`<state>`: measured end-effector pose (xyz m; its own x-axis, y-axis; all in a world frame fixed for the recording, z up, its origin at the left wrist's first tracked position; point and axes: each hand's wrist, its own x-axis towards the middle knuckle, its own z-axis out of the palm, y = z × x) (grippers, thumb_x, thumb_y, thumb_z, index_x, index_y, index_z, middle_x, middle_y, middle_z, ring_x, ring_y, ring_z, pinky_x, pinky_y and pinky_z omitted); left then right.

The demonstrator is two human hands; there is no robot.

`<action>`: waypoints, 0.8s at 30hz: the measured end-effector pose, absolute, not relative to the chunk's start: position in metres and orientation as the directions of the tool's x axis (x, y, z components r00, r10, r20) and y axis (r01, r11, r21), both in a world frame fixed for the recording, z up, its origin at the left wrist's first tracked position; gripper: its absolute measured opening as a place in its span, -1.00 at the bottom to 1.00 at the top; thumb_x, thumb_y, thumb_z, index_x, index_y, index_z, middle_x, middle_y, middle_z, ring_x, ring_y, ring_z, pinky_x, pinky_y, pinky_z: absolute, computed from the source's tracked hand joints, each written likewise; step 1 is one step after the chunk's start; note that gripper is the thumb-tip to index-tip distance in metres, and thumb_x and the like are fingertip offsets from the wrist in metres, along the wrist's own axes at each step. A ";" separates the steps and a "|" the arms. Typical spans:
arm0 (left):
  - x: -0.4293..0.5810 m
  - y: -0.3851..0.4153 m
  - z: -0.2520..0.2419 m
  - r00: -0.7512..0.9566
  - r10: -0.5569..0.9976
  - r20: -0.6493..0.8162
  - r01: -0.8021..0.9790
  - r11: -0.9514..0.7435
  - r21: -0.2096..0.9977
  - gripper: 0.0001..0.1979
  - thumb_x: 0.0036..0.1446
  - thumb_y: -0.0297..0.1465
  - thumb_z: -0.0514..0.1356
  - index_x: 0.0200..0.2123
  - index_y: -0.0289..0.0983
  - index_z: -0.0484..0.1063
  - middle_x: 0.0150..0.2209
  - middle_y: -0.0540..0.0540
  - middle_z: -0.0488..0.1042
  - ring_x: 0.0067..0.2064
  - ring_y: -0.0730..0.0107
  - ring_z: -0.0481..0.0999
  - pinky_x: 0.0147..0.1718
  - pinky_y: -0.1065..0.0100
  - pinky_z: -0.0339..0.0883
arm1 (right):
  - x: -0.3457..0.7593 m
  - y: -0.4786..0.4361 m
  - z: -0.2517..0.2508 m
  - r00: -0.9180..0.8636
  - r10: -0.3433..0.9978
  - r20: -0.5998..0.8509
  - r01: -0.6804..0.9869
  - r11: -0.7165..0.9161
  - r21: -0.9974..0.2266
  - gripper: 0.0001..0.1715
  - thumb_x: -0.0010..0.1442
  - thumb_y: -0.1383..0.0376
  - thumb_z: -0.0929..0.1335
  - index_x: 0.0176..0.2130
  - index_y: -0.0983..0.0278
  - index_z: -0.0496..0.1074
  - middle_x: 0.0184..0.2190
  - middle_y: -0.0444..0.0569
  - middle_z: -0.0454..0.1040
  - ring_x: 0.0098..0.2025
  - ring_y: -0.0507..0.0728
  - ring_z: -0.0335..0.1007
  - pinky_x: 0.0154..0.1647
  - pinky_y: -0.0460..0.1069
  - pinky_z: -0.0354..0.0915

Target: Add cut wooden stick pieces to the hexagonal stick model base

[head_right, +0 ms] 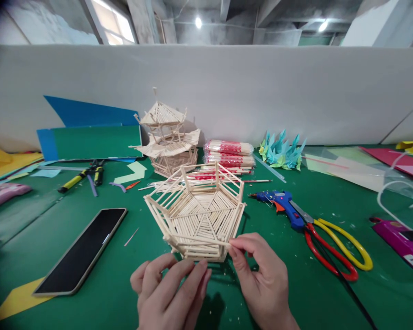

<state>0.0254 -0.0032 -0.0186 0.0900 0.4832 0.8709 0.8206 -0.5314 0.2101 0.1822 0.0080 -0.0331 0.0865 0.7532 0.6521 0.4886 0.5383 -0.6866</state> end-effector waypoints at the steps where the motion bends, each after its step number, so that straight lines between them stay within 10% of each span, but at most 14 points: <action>1: 0.024 -0.003 -0.018 0.087 0.484 0.870 0.818 -0.534 0.215 -0.92 0.02 -0.46 0.22 -0.41 -0.19 0.52 -0.55 -0.01 0.53 -0.36 0.30 0.35 -0.30 0.23 0.04 | 0.183 0.008 -0.032 0.082 0.752 0.654 0.488 0.542 -0.684 -0.83 0.11 0.45 0.32 -0.28 0.19 0.37 -0.40 -0.14 0.38 -0.38 -0.01 0.32 -0.39 -0.15 0.25; 24: 0.021 0.001 -0.019 0.096 0.423 0.901 0.821 -0.545 0.168 -0.93 0.01 -0.47 0.22 -0.43 -0.22 0.52 -0.54 -0.01 0.52 -0.35 0.29 0.33 -0.33 0.22 0.04 | 0.189 0.012 -0.025 -0.009 0.759 0.651 0.500 0.568 -0.654 -0.84 0.11 0.45 0.33 -0.29 0.20 0.37 -0.39 -0.13 0.39 -0.35 0.00 0.33 -0.34 -0.15 0.26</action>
<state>0.0206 0.0010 -0.0193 0.0965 0.4227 0.9011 0.8213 -0.5452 0.1679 0.1893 0.0119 -0.0246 -0.0094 0.7587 0.6514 0.4996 0.5678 -0.6542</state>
